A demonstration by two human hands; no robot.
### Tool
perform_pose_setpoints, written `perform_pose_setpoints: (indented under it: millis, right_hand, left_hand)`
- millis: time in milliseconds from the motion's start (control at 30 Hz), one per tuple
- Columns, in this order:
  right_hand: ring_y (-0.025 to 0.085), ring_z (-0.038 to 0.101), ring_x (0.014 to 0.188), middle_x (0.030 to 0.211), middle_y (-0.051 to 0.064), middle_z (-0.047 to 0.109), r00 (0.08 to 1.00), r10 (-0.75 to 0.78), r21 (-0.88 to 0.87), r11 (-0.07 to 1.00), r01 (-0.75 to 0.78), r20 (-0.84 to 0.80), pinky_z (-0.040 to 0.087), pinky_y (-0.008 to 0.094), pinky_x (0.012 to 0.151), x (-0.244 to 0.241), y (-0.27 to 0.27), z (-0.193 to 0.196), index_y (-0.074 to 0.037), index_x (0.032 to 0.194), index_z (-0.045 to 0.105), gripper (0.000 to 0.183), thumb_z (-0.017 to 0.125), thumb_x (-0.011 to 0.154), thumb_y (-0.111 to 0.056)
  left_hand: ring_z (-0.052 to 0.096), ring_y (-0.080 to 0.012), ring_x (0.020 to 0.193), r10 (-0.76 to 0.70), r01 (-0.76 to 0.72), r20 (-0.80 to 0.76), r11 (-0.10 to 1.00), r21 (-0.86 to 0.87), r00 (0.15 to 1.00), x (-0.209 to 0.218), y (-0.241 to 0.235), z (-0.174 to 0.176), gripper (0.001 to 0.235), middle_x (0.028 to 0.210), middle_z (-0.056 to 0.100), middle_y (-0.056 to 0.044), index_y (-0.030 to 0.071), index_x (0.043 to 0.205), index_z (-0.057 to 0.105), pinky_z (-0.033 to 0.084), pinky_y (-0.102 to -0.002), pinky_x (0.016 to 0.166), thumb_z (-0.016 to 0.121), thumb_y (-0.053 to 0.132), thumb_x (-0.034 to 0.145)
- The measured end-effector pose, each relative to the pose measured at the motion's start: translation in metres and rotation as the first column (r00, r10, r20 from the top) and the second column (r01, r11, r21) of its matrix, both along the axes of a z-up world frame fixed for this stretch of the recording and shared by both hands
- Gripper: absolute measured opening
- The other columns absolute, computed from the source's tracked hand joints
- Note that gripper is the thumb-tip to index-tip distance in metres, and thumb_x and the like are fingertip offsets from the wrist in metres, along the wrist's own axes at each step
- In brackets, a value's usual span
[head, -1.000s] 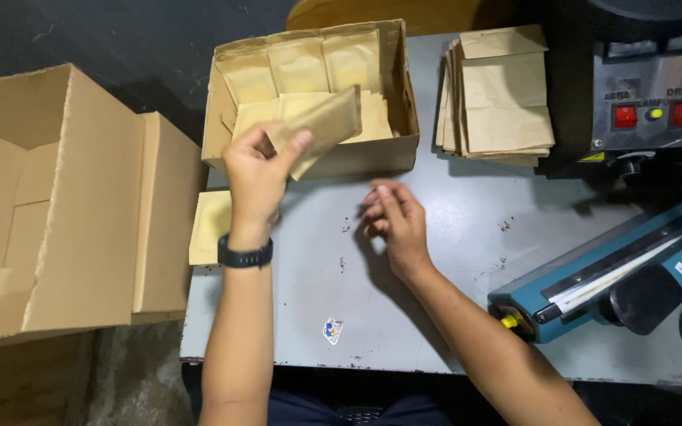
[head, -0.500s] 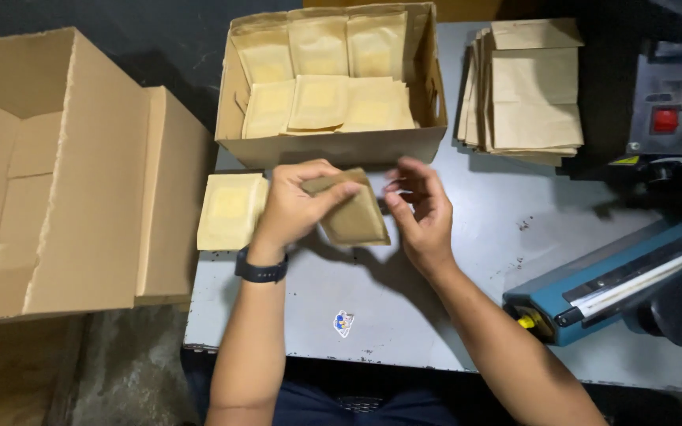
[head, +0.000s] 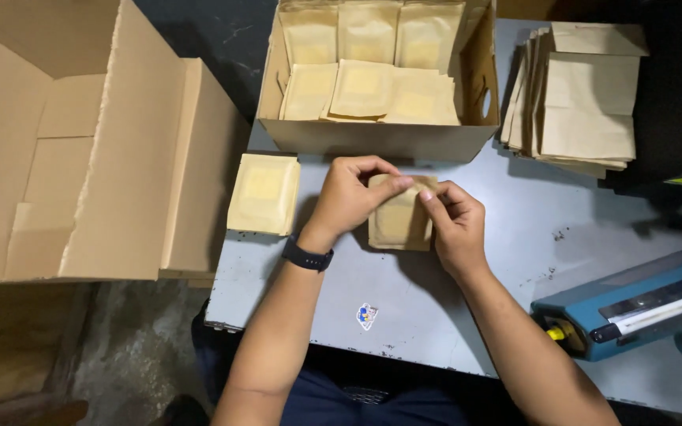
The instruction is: The person is picking up small paper coffee bags from a box, folding the top edge, and using a manual impulse heat sealer to close them.
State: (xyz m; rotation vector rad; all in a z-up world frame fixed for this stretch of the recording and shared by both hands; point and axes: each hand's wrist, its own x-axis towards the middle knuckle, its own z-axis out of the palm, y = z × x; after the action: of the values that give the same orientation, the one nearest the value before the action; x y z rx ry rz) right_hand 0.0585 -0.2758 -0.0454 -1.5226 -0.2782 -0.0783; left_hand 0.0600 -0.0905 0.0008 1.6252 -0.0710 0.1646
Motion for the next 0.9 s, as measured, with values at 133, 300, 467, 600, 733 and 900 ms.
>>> perform_pose_setpoints:
  millis: [133,300,467,600,733,900]
  right_hand:
    - [0.007,0.053,0.068,0.067,0.002,0.067,0.999,0.036,-0.031,0.999,-0.036,-0.002,0.050,0.027,0.067,-0.007,0.006,0.014,-0.005,0.093,0.077,0.021,0.065,0.105,-0.017]
    - [0.007,0.052,0.066,0.065,-0.001,0.062,0.998,-0.028,0.013,0.999,0.029,-0.057,0.049,0.026,0.064,-0.004,0.005,0.019,-0.007,0.086,0.072,0.028,0.061,0.107,-0.021]
    - [0.006,0.050,0.065,0.063,-0.004,0.058,0.998,-0.027,0.041,0.999,0.029,-0.062,0.048,0.025,0.061,0.000,0.004,0.012,-0.008,0.078,0.069,0.027,0.066,0.103,-0.018]
    - [0.008,0.052,0.058,0.056,0.000,0.058,0.998,-0.001,0.040,0.999,0.004,-0.058,0.046,0.023,0.056,0.000,0.006,0.010,-0.009,0.070,0.065,0.036,0.064,0.105,-0.019]
    - [0.007,0.052,0.052,0.050,0.000,0.054,0.994,-0.051,0.030,0.998,0.054,-0.093,0.043,0.021,0.052,0.001,0.003,0.007,-0.010,0.066,0.062,0.041,0.061,0.106,-0.021]
    - [0.008,0.052,0.050,0.048,0.001,0.055,0.998,0.009,-0.018,1.000,-0.010,-0.068,0.042,0.022,0.049,0.004,0.000,-0.016,-0.010,0.064,0.061,0.038,0.072,0.099,-0.019]
  left_hand:
    - [0.063,-0.0072,0.076,-0.056,0.056,0.009,0.995,0.083,0.998,-0.001,-0.004,-0.001,0.013,0.075,0.076,-0.008,0.011,0.088,0.080,0.056,-0.027,0.067,0.086,0.019,0.080]
    - [0.059,-0.0023,0.068,-0.010,0.009,-0.045,1.000,-0.008,0.999,0.009,-0.005,-0.019,0.009,0.069,0.073,-0.003,0.011,0.089,0.081,0.052,-0.020,0.059,0.081,0.019,0.086]
    - [0.058,-0.0015,0.066,0.016,-0.025,-0.104,0.995,-0.092,0.994,0.017,-0.007,-0.037,0.014,0.066,0.072,-0.001,0.011,0.086,0.081,0.052,-0.020,0.055,0.077,0.023,0.092]
    - [0.060,-0.0028,0.060,0.024,-0.054,-0.149,0.978,-0.202,0.989,0.017,-0.007,-0.041,0.019,0.063,0.070,-0.002,0.011,0.083,0.079,0.053,-0.020,0.053,0.073,0.024,0.096]
    - [0.061,-0.0016,0.068,0.018,-0.038,-0.121,0.986,-0.162,0.992,0.009,-0.009,-0.020,0.011,0.069,0.071,0.000,0.010,0.088,0.080,0.053,-0.020,0.059,0.081,0.021,0.089]
    - [0.061,-0.0022,0.070,-0.022,0.016,-0.097,0.998,-0.064,0.995,0.013,-0.002,-0.026,0.010,0.070,0.071,-0.001,0.010,0.088,0.080,0.054,-0.020,0.063,0.079,0.020,0.090]
